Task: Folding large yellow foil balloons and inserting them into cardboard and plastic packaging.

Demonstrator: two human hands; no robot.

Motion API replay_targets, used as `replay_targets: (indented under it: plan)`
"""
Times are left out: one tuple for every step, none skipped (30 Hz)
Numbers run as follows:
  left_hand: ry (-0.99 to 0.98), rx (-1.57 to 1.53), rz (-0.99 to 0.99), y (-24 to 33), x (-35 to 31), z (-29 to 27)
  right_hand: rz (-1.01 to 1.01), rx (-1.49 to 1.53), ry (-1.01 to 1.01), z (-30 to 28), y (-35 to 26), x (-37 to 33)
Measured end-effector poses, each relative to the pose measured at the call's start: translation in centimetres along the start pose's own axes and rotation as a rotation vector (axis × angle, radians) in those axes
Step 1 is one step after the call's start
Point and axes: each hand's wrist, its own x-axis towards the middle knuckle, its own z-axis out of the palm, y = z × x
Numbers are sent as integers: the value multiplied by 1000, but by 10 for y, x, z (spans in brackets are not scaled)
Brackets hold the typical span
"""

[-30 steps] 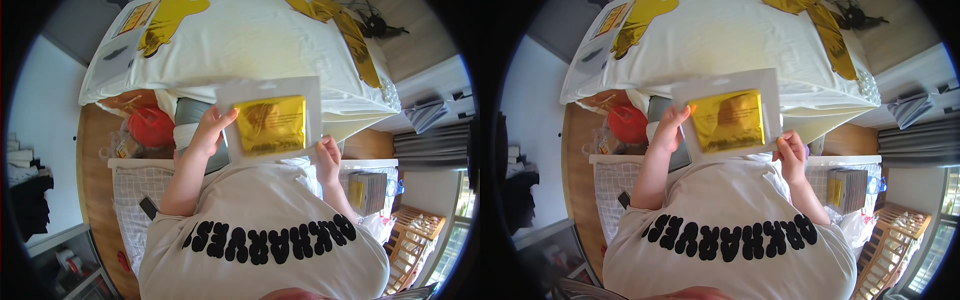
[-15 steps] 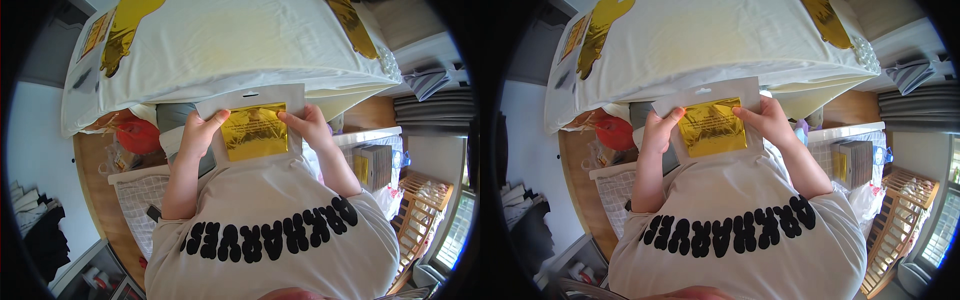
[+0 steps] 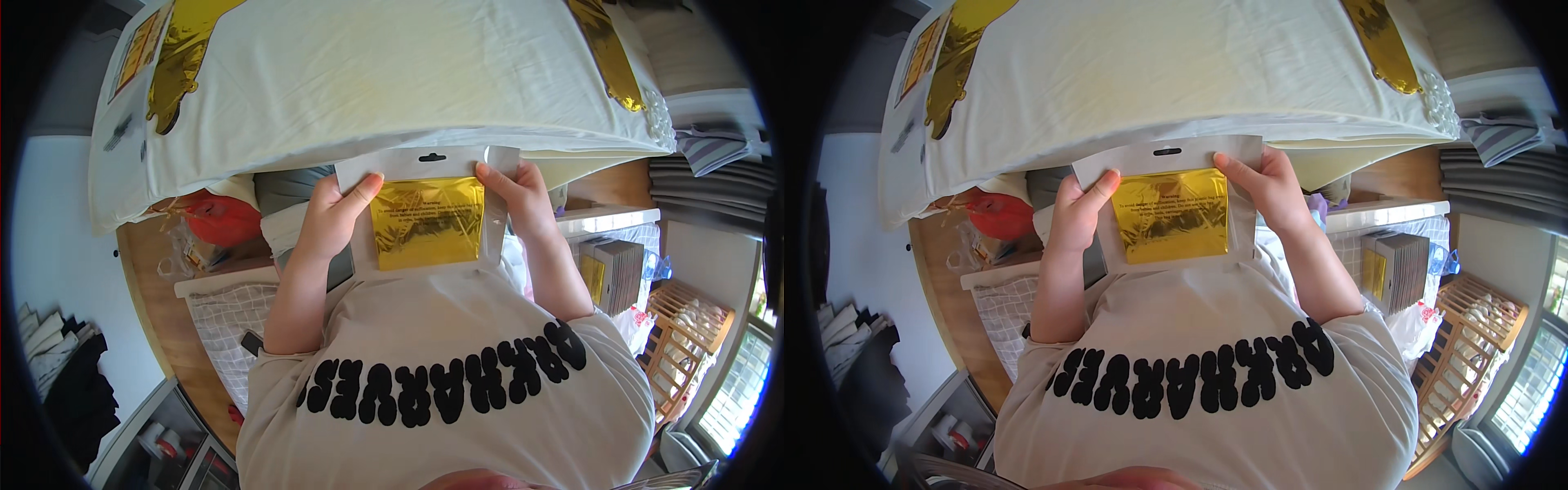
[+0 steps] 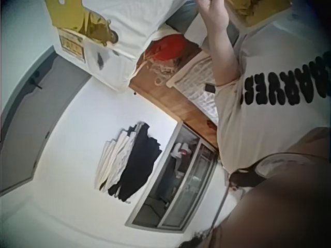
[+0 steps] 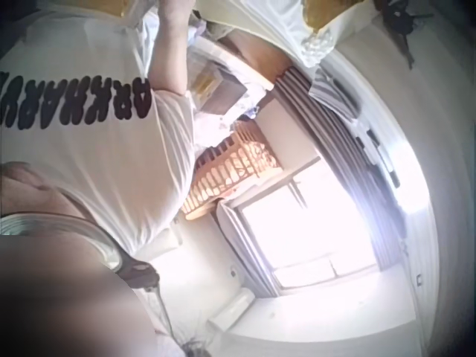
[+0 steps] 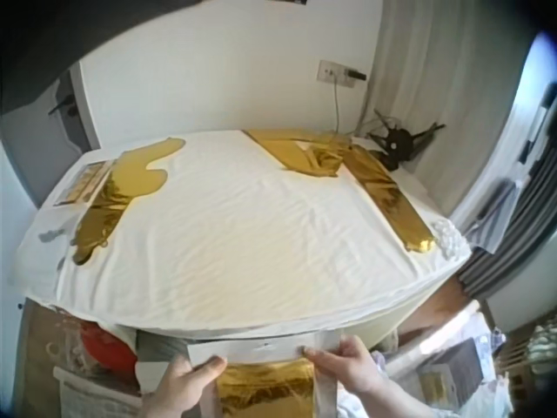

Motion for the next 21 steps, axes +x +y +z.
replay_targets:
  plan:
    - [3, 1, -3, 0, 1, 0, 4, 1, -2, 0, 0, 0]
    - [-9, -79, 3, 1, 2, 1, -14, 14, 6, 2, -1, -2]
    - [-21, -159, 7, 2, 2, 4, -30, 27, 15, 1, 0, -4]
    - [-18, -159, 3, 3, 3, 5, -26, 28, 13, -1, 1, -4]
    - [-66, -362, -47, 5, 3, 6, -51, 7, 18, -4, 1, -5]
    - [-121, -571, -105, 3, 6, 7, -72, -15, 34, -9, 3, -6]
    - [-127, -577, -114, -2, 7, 6, -66, -16, 45, -13, 2, -6]
    - [-175, -448, -21, -11, 7, 5, -29, -70, 50, -18, 0, -8]
    - [-235, -317, 72, -15, 9, 8, 3, -119, 66, -25, -2, -11]
    - [-234, -183, 60, 1, 9, 19, 8, -125, 79, -33, -4, -15]
    - [-268, -193, 55, 3, 7, 24, 4, -124, 114, -35, -9, -22]
    - [-248, -48, 57, 3, 8, 30, -245, -493, 234, -33, -21, -30]
    - [-237, 92, 65, 3, 11, 38, -479, -877, 359, -34, -30, -39]
    - [-250, 173, 65, -4, 13, 42, -812, -1205, 421, -40, -34, -41]
    - [-329, 383, 210, 1, 17, 50, -873, -1287, 427, -37, -40, -52]
    - [-344, 338, 109, 7, 16, 65, -858, -1314, 288, -38, -43, -61]
    - [-357, 298, 4, 10, 12, 77, -836, -1333, 145, -40, -45, -70]
    - [-474, 321, -63, 7, 15, 80, -667, -1321, 67, -45, -42, -82]
    - [-485, 369, -36, 10, 17, 91, -507, -1286, -18, -51, -35, -91]
    - [-540, 390, 76, 2, 22, 99, -552, -1233, -1, -63, -30, -96]
    - [-588, 401, 191, -10, 30, 106, -524, -1251, 48, -76, -28, -105]
